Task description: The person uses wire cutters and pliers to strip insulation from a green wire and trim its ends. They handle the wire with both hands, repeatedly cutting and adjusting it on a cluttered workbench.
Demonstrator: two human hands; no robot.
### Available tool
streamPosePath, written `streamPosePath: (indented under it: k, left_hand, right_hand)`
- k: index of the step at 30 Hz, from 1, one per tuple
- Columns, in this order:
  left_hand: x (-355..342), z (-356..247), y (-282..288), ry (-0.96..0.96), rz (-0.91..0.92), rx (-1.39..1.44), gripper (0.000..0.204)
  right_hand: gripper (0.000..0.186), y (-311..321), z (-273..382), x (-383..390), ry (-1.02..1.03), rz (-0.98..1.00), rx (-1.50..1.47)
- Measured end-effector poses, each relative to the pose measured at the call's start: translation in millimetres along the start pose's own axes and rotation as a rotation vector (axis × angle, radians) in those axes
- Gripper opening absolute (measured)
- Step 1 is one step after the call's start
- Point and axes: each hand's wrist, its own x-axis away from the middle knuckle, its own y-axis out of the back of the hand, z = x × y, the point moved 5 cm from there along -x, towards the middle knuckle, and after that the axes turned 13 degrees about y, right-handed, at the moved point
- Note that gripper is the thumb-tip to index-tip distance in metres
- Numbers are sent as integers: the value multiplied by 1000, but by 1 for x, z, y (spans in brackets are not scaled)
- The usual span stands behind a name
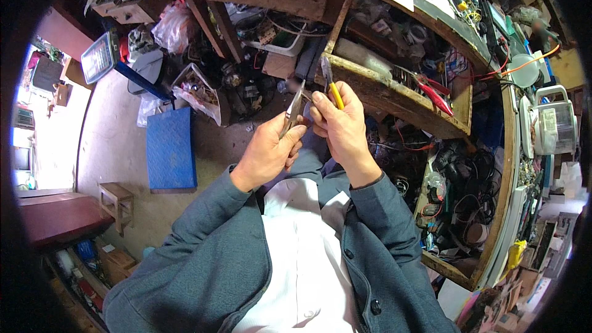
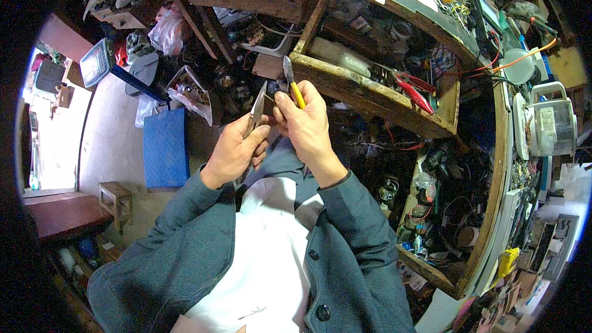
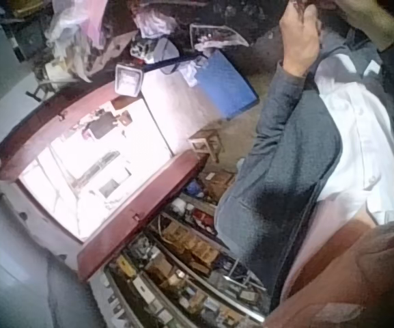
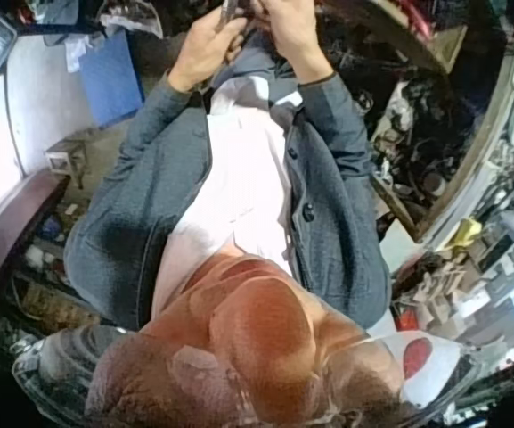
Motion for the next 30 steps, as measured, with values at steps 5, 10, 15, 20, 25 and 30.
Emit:
streamPosePath:
  k: [5, 10, 15, 20, 25, 30]
  left_hand:
    - [3, -8, 1, 13, -40, -93, 16]
    - [3, -7, 2, 28, -31, -143, 15]
    - [3, -7, 0, 19, -7, -69, 15]
    - [3, -4, 4, 74, 61, 104, 16]
    - [8, -10, 4, 145, 108, 198, 18]
    - [15, -13, 3, 214, 163, 327, 20]
  right_hand:
    - [21, -2, 17, -1, 320, 47, 452]
    - [23, 1, 17, -1, 398, 41, 413]
    - [24, 0, 17, -2, 288, 79, 377]
    - [26, 8, 3, -8, 263, 163, 450]
    - [20, -5, 32, 3, 583, 260, 1083]
    - [18, -4, 42, 6, 689, 317, 1320]
